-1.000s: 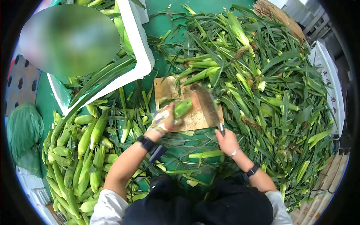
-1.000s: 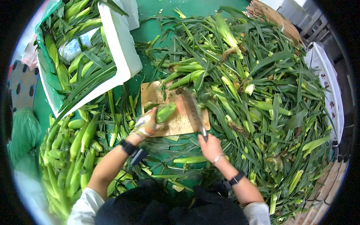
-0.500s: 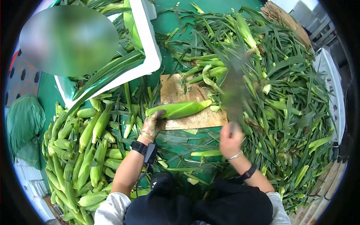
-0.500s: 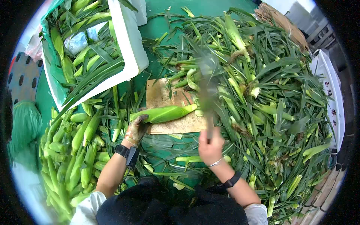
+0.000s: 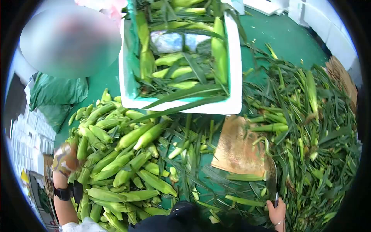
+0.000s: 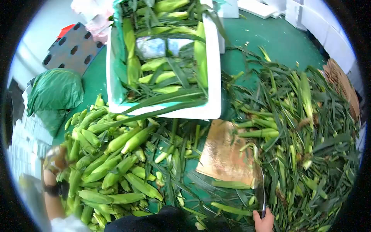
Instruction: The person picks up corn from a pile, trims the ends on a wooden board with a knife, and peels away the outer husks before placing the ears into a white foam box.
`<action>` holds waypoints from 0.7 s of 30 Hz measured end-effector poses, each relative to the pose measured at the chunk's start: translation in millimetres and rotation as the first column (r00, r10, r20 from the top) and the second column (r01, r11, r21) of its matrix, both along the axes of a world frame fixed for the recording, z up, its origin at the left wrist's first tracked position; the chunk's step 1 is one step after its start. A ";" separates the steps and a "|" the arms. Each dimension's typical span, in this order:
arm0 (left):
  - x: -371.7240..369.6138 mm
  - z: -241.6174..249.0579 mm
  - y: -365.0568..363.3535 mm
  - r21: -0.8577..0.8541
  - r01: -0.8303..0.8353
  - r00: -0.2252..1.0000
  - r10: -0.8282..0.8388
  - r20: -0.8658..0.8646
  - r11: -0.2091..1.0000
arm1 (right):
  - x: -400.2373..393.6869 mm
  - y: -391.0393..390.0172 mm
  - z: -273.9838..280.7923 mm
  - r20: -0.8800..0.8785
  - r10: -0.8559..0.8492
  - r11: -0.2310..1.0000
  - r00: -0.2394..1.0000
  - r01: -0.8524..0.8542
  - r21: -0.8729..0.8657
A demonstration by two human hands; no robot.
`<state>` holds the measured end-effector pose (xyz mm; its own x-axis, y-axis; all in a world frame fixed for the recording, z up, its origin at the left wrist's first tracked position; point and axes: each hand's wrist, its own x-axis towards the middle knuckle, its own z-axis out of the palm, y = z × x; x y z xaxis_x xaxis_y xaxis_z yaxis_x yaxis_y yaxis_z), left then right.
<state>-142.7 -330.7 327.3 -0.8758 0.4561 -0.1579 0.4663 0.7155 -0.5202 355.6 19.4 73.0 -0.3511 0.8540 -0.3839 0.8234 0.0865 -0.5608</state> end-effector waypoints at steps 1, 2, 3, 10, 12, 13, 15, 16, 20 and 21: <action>-11.8 -10.0 1.3 0.086 0.409 0.881 -0.368 -0.298 0.908 | -2.2 -1.7 -2.7 -0.021 -0.016 1.000 1.000 0.016 -0.023; -17.4 -8.5 52.7 0.165 0.654 0.715 -0.533 -0.451 0.738 | -6.9 -3.5 4.5 -0.029 -0.008 1.000 1.000 0.008 -0.014; -21.8 -8.1 103.8 0.500 0.504 0.863 -0.401 -0.306 0.704 | -10.5 -4.3 15.5 0.116 0.039 0.996 0.992 -0.029 -0.083; -253.6 -152.5 310.0 0.635 0.095 0.995 -0.078 -0.055 0.767 | 0.4 -13.0 3.8 0.093 0.004 0.994 0.996 0.006 -0.112; -269.9 -189.9 324.7 0.637 -0.060 0.985 0.148 -0.085 0.768 | -1.4 -18.6 -2.2 0.041 -0.099 0.993 0.994 0.101 -0.065; -251.5 -201.7 328.2 0.695 -0.099 0.941 0.295 -0.168 0.712 | -3.8 -21.2 -1.4 0.024 -0.082 0.996 0.996 0.083 -0.041; -247.8 -195.6 330.7 0.546 -0.404 0.911 0.379 0.164 0.734 | -6.3 -26.6 1.3 0.017 -0.056 0.998 0.998 0.056 -0.037; -249.2 -204.3 315.3 0.571 -0.375 0.927 0.302 0.222 0.731 | -8.1 -27.6 1.7 0.030 -0.056 0.997 0.998 0.057 -0.048; -266.5 -237.6 289.2 0.507 -0.415 0.904 0.281 0.322 0.755 | -2.4 -29.3 -23.9 -0.085 -0.073 0.996 0.994 0.068 -0.059; -263.2 -230.5 290.5 0.484 -0.406 0.899 0.245 0.362 0.775 | -0.9 -31.8 -25.9 -0.142 -0.083 0.995 0.986 0.074 -0.066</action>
